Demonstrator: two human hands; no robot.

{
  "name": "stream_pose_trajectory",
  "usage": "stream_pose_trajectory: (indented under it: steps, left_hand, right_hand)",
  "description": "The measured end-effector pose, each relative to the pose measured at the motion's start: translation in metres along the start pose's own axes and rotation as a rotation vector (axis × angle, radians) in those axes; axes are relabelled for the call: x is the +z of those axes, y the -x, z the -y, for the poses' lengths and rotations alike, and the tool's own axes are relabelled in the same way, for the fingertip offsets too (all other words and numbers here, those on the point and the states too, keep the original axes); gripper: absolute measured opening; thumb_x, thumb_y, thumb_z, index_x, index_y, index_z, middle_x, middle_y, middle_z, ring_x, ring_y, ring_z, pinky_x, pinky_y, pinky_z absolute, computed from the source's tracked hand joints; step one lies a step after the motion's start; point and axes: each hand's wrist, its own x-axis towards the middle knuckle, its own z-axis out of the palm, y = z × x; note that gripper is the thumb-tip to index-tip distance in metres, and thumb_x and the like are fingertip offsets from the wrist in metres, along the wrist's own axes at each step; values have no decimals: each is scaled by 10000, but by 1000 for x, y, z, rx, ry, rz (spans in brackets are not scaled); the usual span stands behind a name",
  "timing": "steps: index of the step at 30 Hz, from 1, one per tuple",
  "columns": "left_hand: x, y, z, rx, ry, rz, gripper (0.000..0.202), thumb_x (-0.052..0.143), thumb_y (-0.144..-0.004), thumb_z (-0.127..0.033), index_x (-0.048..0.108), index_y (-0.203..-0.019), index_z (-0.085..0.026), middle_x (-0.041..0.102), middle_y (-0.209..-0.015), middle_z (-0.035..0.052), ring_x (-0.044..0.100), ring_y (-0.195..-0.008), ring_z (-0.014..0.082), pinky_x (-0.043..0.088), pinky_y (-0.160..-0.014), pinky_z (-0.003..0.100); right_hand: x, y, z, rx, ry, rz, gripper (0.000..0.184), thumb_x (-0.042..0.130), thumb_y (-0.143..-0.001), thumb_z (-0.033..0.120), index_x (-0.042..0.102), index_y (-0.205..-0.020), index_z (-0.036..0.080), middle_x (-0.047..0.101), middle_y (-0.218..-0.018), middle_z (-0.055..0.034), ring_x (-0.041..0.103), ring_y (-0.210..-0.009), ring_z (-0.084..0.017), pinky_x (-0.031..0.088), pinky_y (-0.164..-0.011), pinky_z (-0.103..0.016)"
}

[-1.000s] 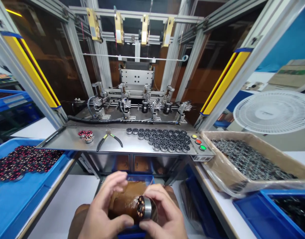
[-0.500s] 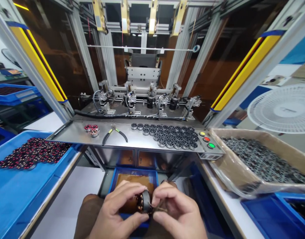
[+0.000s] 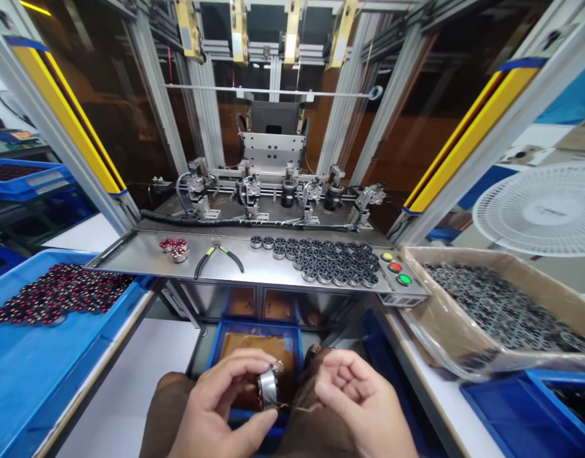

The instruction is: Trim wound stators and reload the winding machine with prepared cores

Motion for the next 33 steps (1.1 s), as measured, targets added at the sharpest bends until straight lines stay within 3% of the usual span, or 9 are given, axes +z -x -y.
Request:
stream_pose_trajectory:
  steps: [4,6,9,13,17,21,26,30,33]
  left_hand:
    - [-10,-8,-13,348,-430,137,465,728,-653,11,693,-1051,-227,771,-1022,93,727,-956,243,574,-861,272]
    - [-12,-11,-17,475,-521,217,483,685,-659,44,659,-1083,-186,771,-1034,113,732,-958,225,577,-861,249]
    - [-15,-12,-16,572,-587,325,509,664,-668,56,607,-1132,-146,766,-1055,135,728,-983,196,556,-899,216]
    - [-27,-8,-12,592,-525,427,594,715,-703,-14,552,-1261,-135,747,-1108,163,719,-1018,212,553,-905,217]
    - [-37,0,-16,449,-417,486,559,751,-735,-77,594,-1248,-235,722,-1177,135,715,-1027,233,580,-857,239]
    - [-37,2,-23,419,-505,336,635,774,-667,-9,610,-1230,-253,750,-1118,115,737,-974,227,578,-847,220]
    - [-36,-2,-22,509,-540,252,715,742,-618,58,601,-1261,-222,758,-1107,131,743,-961,244,582,-827,206]
    - [-51,0,-22,434,-471,299,681,748,-656,37,616,-1257,-254,742,-1165,114,736,-984,245,586,-831,219]
    - [-71,9,-22,317,-390,211,604,811,-638,-24,684,-1160,-299,770,-1106,78,750,-933,224,585,-821,213]
  right_hand:
    - [-15,-1,21,-474,341,118,282,727,-807,347,644,-1027,193,704,-945,-96,670,-886,-224,545,-786,-331]
    - [-9,-2,32,-746,509,302,277,724,-808,348,651,-995,158,693,-900,-108,639,-842,-231,525,-750,-352]
    - [8,-6,38,-941,682,451,52,630,-860,172,654,-845,128,675,-722,-75,591,-672,-181,472,-640,-322]
    - [15,-15,45,-891,721,521,99,588,-879,107,671,-834,138,680,-703,-52,610,-657,-154,453,-659,-305]
    - [2,-26,55,-762,765,604,137,579,-901,123,686,-830,169,679,-671,-20,610,-625,-135,460,-622,-273]
    - [-4,-26,61,-844,896,350,109,609,-891,179,678,-974,159,707,-925,-105,661,-847,-197,530,-729,-305]
    - [32,-14,48,-1098,803,367,114,601,-908,288,645,-871,190,691,-1021,-98,630,-985,-211,542,-848,-332]
    - [59,-14,34,-1073,758,425,137,537,-913,163,603,-795,186,677,-924,-81,621,-856,-186,542,-764,-323]
    - [63,-25,41,-1033,767,560,136,525,-896,133,590,-793,193,664,-885,-63,609,-826,-173,534,-738,-302]
